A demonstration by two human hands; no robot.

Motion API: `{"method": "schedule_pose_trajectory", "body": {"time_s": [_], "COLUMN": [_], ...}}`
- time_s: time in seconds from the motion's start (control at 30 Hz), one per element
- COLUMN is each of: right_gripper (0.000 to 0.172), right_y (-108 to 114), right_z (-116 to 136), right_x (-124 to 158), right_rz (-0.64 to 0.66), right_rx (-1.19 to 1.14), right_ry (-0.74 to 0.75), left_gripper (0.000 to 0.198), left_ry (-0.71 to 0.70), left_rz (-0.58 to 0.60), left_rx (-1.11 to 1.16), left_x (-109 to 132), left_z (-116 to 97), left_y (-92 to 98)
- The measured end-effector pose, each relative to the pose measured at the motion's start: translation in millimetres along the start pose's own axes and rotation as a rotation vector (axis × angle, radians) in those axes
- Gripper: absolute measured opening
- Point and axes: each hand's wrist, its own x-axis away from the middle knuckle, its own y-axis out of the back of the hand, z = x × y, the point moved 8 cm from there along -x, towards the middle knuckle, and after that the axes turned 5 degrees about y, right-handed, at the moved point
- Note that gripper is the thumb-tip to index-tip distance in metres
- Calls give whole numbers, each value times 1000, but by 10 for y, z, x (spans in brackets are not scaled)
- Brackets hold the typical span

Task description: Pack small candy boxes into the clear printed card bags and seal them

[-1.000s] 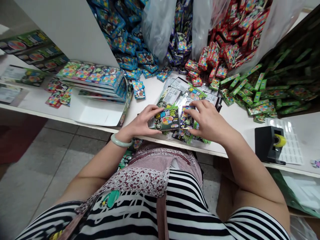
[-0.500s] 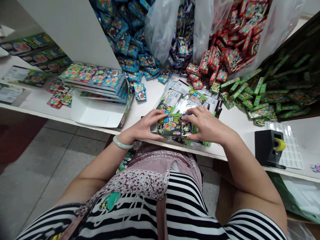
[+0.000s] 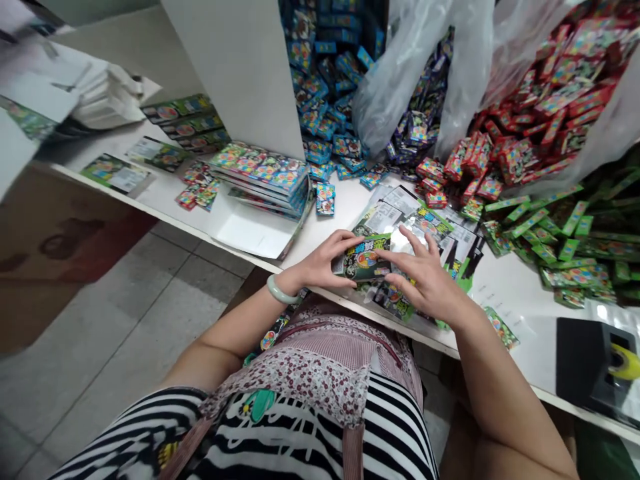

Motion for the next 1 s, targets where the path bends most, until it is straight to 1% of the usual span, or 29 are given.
{"method": "schedule_pose_trajectory", "body": {"time_s": [0.03,0.1,0.13,0.17,0.2,0.27,0.3,0.37,0.43,0.47,0.5,0.53,0.6,0.67,0.73,0.77,0.8,0.83,0.87,0.9,0.93,1.0], "right_gripper": [34,28,26,26,26,35,45,68,86,90,91,87,75,63,52,45,38,34,31,28,27,27], "right_y": [60,153,126,17,-188,-671,-881,-1205,-1417,-1482,-1520,-1532,-1477,-1284,-909,-669,-428,-231,-106,-38,-27,-121], "right_z": [-88,-398,-586,-758,-888,-1017,-1041,-1061,-1037,-1021,-1006,-997,-1003,-1009,-960,-893,-797,-688,-581,-500,-444,-400], "right_x": [-50,-177,-268,-407,-613,-1077,-1290,-1629,-1861,-1938,-1987,-2008,-1952,-1772,-1490,-1321,-1139,-955,-787,-631,-494,-274], "right_rz": [-107,-386,-502,-546,-485,-298,-234,-159,-104,-91,-89,-99,-134,-189,-276,-325,-365,-372,-333,-274,-194,-7], "right_rx": [-76,-227,-295,-348,-408,-499,-491,-412,-325,-301,-295,-302,-344,-374,-303,-203,-52,121,280,412,511,584], "right_ry": [-18,-123,-199,-275,-332,-401,-436,-531,-589,-600,-602,-602,-610,-598,-512,-434,-349,-277,-214,-183,-172,-185], "left_gripper": [97,96,96,95,95,98,100,101,99,98,98,97,97,96,95,93,92,91,90,89,88,86], "left_ry": [10,22,24,24,22,26,31,53,88,105,119,126,121,103,90,91,97,109,127,148,167,195], "left_rz": [-13,-44,-51,-49,-41,-20,-18,-40,-70,-82,-89,-94,-103,-120,-144,-164,-188,-212,-234,-250,-257,-238], "left_rx": [20,72,98,121,138,150,149,144,142,143,143,145,147,146,140,131,117,99,79,56,31,-22], "left_x": [24,90,129,167,205,272,300,348,387,403,417,429,452,479,509,522,530,531,524,507,481,413], "left_z": [0,-18,-39,-67,-100,-164,-188,-205,-182,-165,-148,-135,-122,-111,-82,-57,-28,2,33,58,75,84], "left_y": [35,121,158,185,202,216,225,259,306,328,349,368,410,458,509,538,566,590,608,617,614,579]}}
